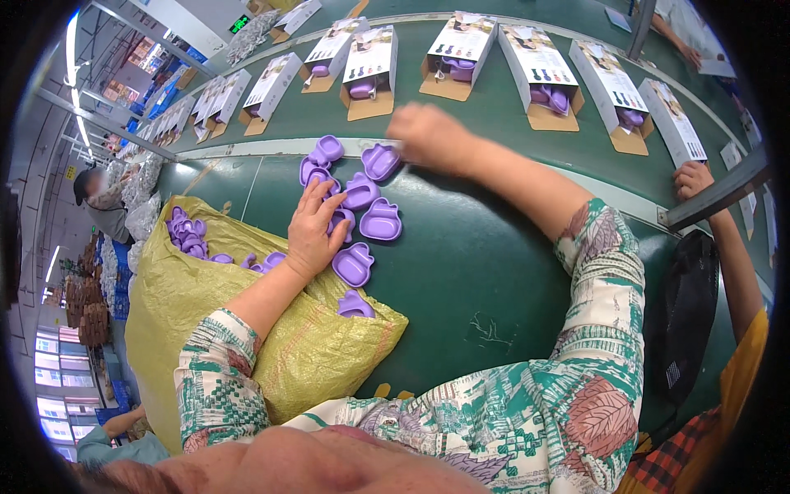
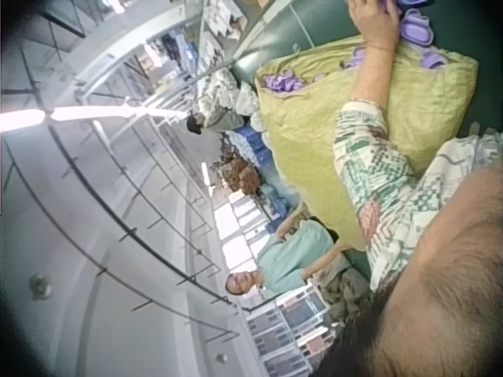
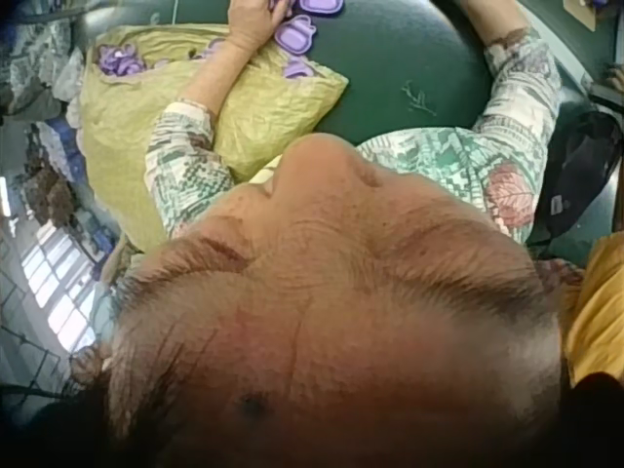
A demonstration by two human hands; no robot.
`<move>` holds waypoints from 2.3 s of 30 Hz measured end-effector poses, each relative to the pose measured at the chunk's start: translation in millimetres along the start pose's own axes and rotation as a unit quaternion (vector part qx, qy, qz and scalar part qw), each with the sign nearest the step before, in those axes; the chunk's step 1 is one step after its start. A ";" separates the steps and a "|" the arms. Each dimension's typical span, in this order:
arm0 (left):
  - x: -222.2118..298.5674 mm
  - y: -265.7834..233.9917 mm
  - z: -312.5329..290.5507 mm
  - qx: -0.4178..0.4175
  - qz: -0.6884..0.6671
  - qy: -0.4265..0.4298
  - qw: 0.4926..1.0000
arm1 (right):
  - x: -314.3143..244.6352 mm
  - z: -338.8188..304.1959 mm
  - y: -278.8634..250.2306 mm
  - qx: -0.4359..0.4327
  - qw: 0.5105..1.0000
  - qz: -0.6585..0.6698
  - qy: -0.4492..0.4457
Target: The person picks up purple silicone items from a pile and places them into cardboard boxes on a conveyor belt. They handle the items by hand, sometimes turning them over or moving them aside before inserting them into the boxes.
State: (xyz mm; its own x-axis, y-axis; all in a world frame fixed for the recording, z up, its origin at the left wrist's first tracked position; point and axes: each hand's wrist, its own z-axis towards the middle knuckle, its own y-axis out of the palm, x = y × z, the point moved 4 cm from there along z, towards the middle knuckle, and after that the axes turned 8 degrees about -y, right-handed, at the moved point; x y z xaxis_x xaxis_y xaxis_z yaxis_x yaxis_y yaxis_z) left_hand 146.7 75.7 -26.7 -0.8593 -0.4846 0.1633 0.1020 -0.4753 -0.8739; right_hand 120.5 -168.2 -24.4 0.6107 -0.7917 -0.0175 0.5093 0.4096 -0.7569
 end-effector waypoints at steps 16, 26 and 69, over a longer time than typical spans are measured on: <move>1.2 6.2 2.6 -0.001 -0.004 0.015 1.000 | 67.8 -2.6 -2.1 0.002 0.967 -0.207 0.148; 1.5 5.5 6.6 -0.003 -0.004 0.020 1.000 | -86.2 -10.3 -3.4 -0.042 0.987 0.143 -0.053; 19.3 28.7 36.0 0.027 -0.043 0.025 0.998 | 11.3 5.0 9.6 0.030 0.990 -0.133 0.045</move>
State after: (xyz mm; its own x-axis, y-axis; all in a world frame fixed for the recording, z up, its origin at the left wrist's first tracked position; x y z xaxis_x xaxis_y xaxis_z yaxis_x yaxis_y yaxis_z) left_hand 151.1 26.3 -32.1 -0.8901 -0.4038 0.2114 0.0534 -0.5531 -0.8314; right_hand 135.3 -171.0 -28.5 0.3949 -0.9111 0.1180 0.6825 0.2050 -0.7016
